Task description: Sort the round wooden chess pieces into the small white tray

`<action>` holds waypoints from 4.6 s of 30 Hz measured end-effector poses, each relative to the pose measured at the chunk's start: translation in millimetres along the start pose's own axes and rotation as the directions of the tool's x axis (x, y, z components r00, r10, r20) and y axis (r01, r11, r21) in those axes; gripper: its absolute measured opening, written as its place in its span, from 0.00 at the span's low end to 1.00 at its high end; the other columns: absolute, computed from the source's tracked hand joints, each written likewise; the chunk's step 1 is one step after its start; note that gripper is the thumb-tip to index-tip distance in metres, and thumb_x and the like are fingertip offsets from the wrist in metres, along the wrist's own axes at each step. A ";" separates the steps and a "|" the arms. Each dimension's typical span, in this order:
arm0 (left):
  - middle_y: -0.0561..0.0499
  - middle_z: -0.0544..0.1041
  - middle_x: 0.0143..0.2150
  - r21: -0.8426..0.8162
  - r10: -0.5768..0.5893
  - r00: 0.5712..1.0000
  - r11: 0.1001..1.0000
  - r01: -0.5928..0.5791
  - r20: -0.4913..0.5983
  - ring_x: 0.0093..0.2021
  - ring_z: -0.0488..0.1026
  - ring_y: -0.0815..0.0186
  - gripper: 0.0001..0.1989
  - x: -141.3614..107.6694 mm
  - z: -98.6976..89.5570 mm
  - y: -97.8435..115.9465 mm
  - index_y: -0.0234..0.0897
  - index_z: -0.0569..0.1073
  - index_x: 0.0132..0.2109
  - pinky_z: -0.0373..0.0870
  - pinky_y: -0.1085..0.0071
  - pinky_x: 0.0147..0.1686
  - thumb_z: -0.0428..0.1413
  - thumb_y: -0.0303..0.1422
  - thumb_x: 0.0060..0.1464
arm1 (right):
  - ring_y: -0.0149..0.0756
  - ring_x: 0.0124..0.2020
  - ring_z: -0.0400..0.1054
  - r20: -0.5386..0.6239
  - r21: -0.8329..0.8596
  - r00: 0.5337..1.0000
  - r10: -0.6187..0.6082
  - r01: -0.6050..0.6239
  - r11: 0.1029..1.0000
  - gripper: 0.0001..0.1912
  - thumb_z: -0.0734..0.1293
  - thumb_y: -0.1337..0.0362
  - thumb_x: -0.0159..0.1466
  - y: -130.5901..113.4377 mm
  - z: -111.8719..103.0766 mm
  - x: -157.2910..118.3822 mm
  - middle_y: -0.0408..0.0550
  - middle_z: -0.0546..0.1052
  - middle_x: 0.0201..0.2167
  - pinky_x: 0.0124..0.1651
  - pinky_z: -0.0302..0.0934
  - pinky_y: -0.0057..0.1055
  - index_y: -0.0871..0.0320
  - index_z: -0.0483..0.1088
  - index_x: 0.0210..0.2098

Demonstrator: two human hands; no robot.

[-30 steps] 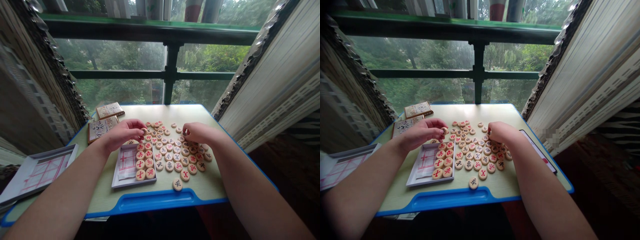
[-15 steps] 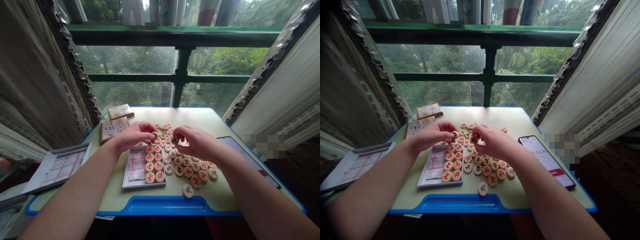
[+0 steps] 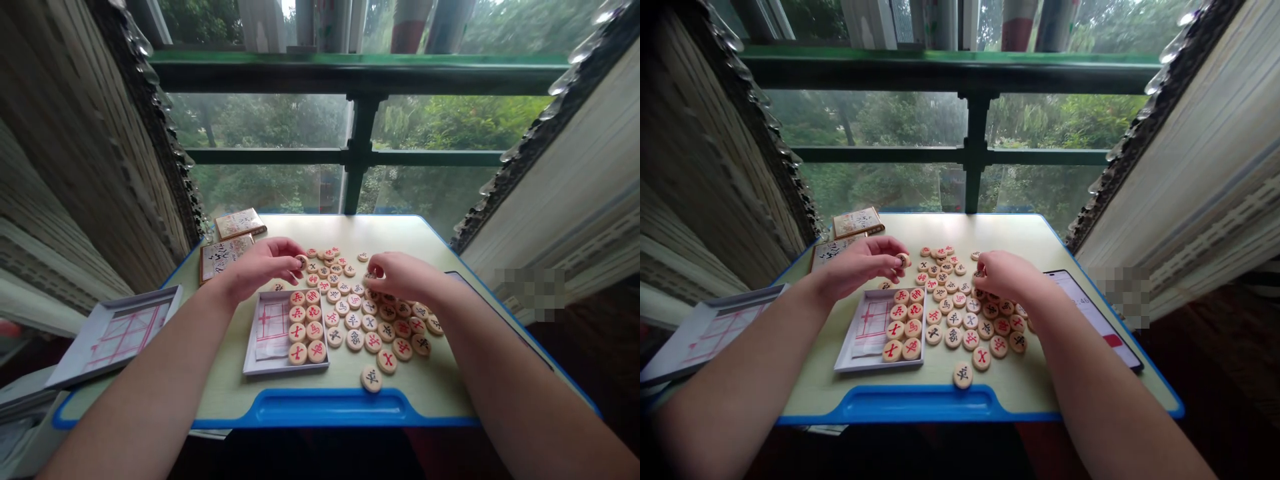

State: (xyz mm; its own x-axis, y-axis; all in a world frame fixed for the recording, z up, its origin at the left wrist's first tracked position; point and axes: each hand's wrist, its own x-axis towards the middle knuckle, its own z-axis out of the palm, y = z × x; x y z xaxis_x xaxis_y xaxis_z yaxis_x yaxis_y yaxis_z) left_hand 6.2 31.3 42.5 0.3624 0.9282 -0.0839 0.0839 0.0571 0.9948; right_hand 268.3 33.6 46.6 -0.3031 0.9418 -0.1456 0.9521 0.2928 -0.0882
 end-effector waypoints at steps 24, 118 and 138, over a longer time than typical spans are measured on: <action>0.51 0.75 0.24 0.186 -0.213 0.957 0.950 0.249 -0.195 0.25 0.73 0.68 0.07 8.0 -13.4 -6.4 0.32 0.71 0.31 0.72 0.68 0.33 0.59 0.24 0.41 | 0.43 0.53 0.65 -0.326 0.059 0.837 -0.440 0.483 0.874 0.18 0.57 0.66 0.65 -46.6 37.0 11.0 0.50 0.75 0.50 0.55 0.60 0.42 0.57 0.72 0.50; 0.51 0.75 0.32 0.057 -0.057 0.971 0.996 0.073 -0.234 0.26 0.73 0.70 0.06 10.7 -0.5 -7.6 0.32 0.72 0.36 0.69 0.70 0.29 0.58 0.25 0.47 | 0.43 0.46 0.63 -0.333 0.231 0.941 -0.062 0.145 0.962 0.12 0.65 0.66 0.58 -44.1 34.6 47.2 0.49 0.77 0.38 0.46 0.58 0.37 0.57 0.70 0.43; 0.49 0.78 0.33 0.099 -0.059 0.973 0.994 0.038 0.224 0.33 0.74 0.69 0.11 -6.2 -2.0 4.4 0.32 0.75 0.40 0.71 0.71 0.36 0.60 0.26 0.46 | 0.34 0.32 0.71 -0.064 0.955 0.998 -0.015 0.066 0.289 0.13 0.73 0.64 0.50 -57.9 15.6 -1.2 0.47 0.78 0.32 0.36 0.66 0.33 0.56 0.76 0.36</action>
State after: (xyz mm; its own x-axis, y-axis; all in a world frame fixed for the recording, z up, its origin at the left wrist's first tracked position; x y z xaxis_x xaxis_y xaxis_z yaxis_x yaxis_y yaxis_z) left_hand 2.5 26.4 47.5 0.5556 0.8172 -0.1534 0.1887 0.0558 0.9805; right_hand 212.9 12.9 36.6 -0.3146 0.9458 -0.0806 0.2161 -0.0113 -0.9763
